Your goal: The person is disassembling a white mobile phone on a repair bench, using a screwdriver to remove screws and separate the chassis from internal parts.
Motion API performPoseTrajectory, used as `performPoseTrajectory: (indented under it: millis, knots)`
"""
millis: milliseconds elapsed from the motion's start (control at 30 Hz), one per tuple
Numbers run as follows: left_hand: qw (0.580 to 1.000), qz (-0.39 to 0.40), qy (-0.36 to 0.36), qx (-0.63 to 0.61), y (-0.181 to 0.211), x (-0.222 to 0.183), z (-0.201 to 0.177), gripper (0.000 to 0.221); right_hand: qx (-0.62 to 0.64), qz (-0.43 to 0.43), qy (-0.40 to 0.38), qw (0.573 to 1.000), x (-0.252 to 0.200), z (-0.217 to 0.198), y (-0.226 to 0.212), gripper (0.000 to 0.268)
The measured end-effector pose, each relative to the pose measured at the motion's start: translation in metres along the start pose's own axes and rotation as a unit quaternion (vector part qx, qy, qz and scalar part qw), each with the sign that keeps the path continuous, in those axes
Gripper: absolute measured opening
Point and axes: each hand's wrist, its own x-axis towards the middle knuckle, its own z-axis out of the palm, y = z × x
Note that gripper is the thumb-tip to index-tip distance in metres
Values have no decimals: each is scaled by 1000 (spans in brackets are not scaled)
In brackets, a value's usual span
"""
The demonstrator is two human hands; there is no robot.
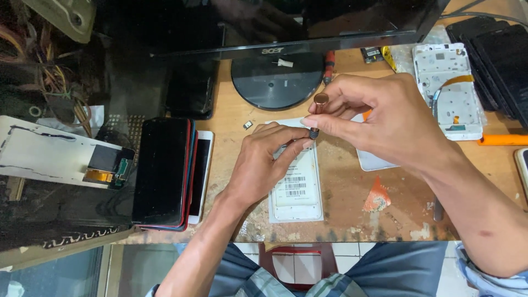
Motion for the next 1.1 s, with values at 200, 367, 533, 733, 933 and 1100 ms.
performPoseTrajectory:
  millis: [200, 367, 533, 733, 933, 1100]
  knots:
    - [1000, 14, -3, 6, -4, -2, 2, 17, 2, -10, -11, 1000, 1, 1, 5, 16]
    - [1000, 21, -17, 9, -5, -3, 1, 16, -4, -10, -6, 1000, 0, 0, 8, 20]
    - [999, 32, -19, 12, -5, -3, 1, 16, -45, -44, -9, 998, -1, -1, 9, 26]
    - [999, 28, -25, 18, -3, -2, -1, 16, -45, -47, -30, 997, -2, -5, 9, 27]
    - [999, 2, -48, -10, 2, 1, -3, 28, -41, -37, -43, 998, 0, -5, 7, 19]
    - [998, -37, -44, -37, -2, 0, 4, 28, -67, 1, -129, 989, 2, -18, 2, 10]
